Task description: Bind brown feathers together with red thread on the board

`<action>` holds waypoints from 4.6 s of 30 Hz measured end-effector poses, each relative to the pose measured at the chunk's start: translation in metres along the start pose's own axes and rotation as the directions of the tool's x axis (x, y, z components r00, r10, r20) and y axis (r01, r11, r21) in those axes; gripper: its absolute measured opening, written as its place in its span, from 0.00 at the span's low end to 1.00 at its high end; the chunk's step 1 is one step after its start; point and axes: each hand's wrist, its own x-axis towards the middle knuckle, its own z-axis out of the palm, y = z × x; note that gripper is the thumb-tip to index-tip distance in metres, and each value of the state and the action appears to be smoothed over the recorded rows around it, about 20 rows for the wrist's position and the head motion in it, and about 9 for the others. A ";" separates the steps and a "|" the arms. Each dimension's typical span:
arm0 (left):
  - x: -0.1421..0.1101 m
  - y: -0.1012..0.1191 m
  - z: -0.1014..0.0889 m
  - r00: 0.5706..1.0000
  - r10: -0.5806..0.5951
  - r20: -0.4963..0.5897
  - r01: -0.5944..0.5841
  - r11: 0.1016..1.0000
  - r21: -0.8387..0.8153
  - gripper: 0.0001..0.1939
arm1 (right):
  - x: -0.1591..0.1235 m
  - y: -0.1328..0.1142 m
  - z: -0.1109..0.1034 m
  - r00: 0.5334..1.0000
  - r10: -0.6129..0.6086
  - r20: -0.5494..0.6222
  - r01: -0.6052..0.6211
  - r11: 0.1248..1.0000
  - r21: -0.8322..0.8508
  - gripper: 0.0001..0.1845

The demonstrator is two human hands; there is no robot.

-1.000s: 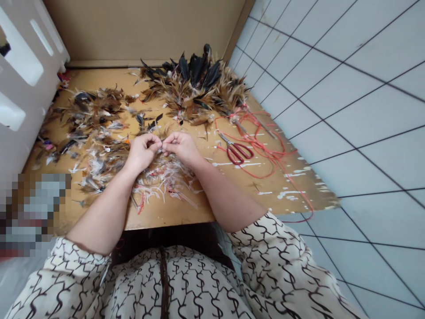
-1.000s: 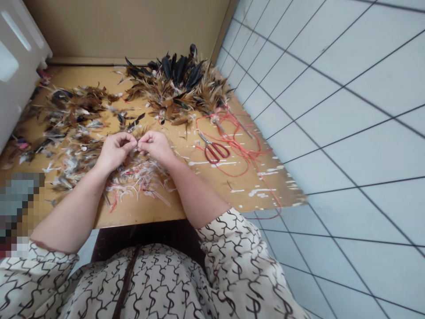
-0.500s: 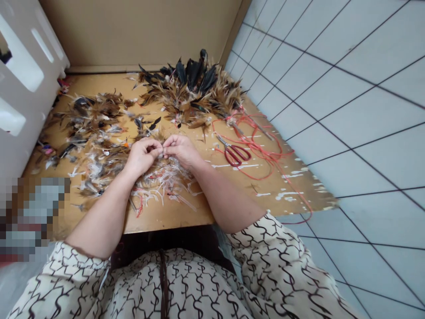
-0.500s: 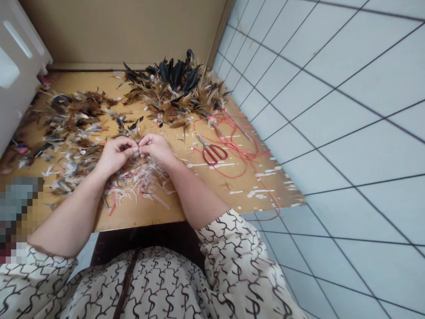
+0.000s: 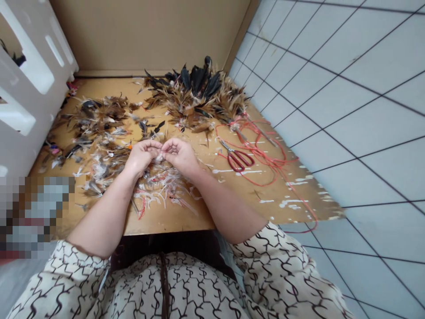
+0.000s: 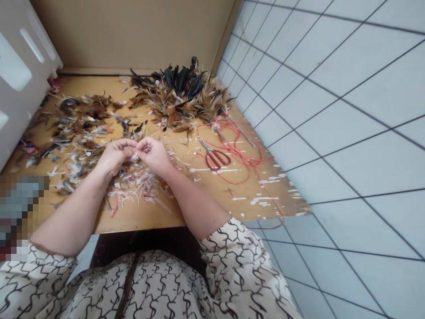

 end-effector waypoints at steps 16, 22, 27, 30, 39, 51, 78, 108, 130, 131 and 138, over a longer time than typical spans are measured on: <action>-0.002 0.002 0.003 0.995 -0.090 0.045 0.095 0.987 -0.131 0.06 | -0.005 0.006 -0.003 0.885 -0.463 0.059 0.406 0.701 -0.586 0.08; 0.001 0.000 -0.001 0.992 -0.096 0.084 0.106 0.988 -0.114 0.06 | -0.004 0.007 -0.004 0.874 -0.484 0.046 0.425 0.715 -0.556 0.08; 0.002 -0.002 -0.002 0.992 -0.085 0.094 0.094 0.990 -0.101 0.07 | -0.003 0.007 -0.004 0.889 -0.459 0.006 0.398 0.764 -0.509 0.08; 0.001 -0.002 -0.001 0.995 -0.061 0.080 0.067 0.995 -0.073 0.08 | -0.003 0.006 -0.004 0.896 -0.444 -0.009 0.384 0.786 -0.484 0.07; -0.002 0.002 0.001 0.994 0.079 0.080 -0.084 0.995 0.050 0.07 | 0.000 0.005 -0.003 0.912 -0.400 -0.092 0.327 0.844 -0.426 0.07; 0.000 0.003 0.003 0.998 0.054 -0.040 -0.056 0.998 -0.029 0.02 | -0.001 0.000 -0.004 0.927 -0.338 -0.163 0.264 0.897 -0.354 0.06; 0.003 0.009 -0.004 0.999 -0.047 -0.018 0.042 0.973 -0.226 0.04 | -0.005 -0.008 -0.002 0.976 -0.216 -0.039 0.200 0.948 -0.248 0.08; -0.008 0.011 -0.003 0.990 0.068 -0.120 -0.092 0.974 -0.208 0.09 | 0.003 0.006 0.012 0.974 -0.224 -0.001 0.212 0.922 -0.323 0.09; -0.004 0.008 -0.011 0.991 0.031 -0.127 -0.063 0.966 -0.250 0.10 | 0.008 0.002 0.017 0.953 -0.185 0.241 0.290 0.786 -0.546 0.10; -0.004 0.008 -0.011 0.992 0.025 -0.123 -0.055 0.968 -0.246 0.10 | 0.007 0.002 0.016 0.951 -0.189 0.246 0.297 0.785 -0.544 0.10; -0.008 0.009 -0.011 0.986 0.074 -0.147 -0.102 0.976 -0.195 0.10 | 0.001 0.004 0.015 0.972 -0.130 0.198 0.212 0.850 -0.482 0.06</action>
